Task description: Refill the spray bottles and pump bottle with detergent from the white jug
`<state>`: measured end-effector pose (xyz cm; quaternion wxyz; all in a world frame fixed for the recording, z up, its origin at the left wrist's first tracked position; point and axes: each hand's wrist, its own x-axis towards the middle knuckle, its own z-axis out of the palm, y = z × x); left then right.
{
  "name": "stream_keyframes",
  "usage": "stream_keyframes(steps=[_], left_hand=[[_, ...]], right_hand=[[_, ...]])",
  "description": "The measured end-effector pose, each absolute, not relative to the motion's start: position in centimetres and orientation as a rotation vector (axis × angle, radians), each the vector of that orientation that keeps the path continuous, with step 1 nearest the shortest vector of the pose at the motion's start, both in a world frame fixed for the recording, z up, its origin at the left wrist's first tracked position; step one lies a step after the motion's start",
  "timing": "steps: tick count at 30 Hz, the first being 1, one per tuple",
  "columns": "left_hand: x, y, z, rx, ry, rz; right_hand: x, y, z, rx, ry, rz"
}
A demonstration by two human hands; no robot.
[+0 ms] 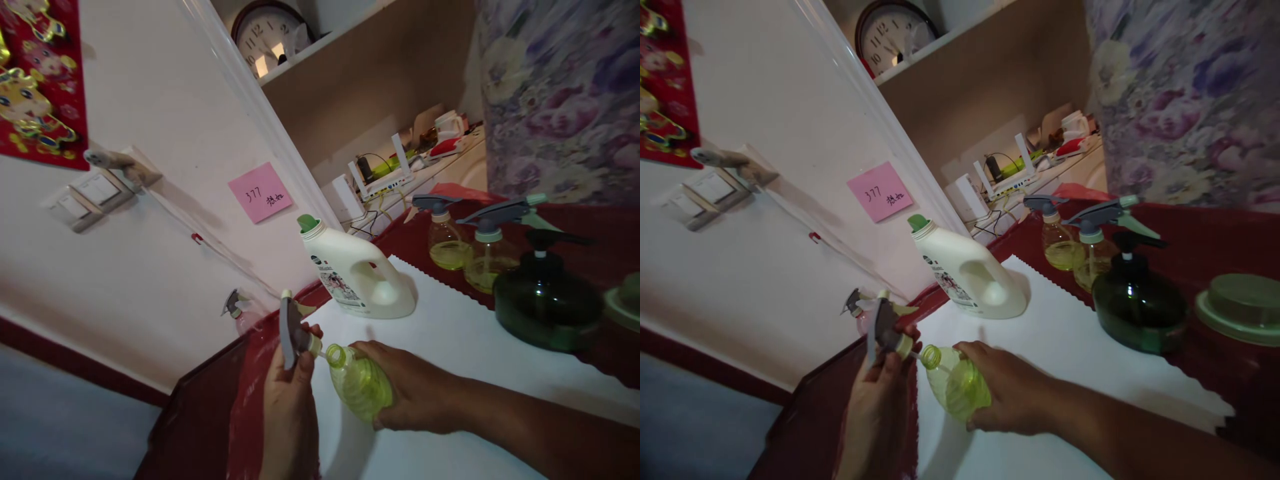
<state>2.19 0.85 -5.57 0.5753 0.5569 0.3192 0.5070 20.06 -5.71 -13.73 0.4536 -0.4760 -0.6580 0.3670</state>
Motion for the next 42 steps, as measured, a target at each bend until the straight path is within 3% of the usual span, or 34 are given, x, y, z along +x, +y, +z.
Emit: stream_keyframes(steps=[5,33,42], left_hand=[[1.8,0.8,-8.4,1.362,0.819,1.076],[1.7,0.9,-6.6,1.733,0.883,0.908],[1.3,0.9,-8.8,1.665,0.981,0.997]], right_hand=[[20.1,-5.6,-13.6,-1.191,-1.615,0.914],[20.2,-5.8,-13.4,-1.203,-1.621,0.906],[20.1,-5.6,-13.7,-1.145,-1.593,0.915]])
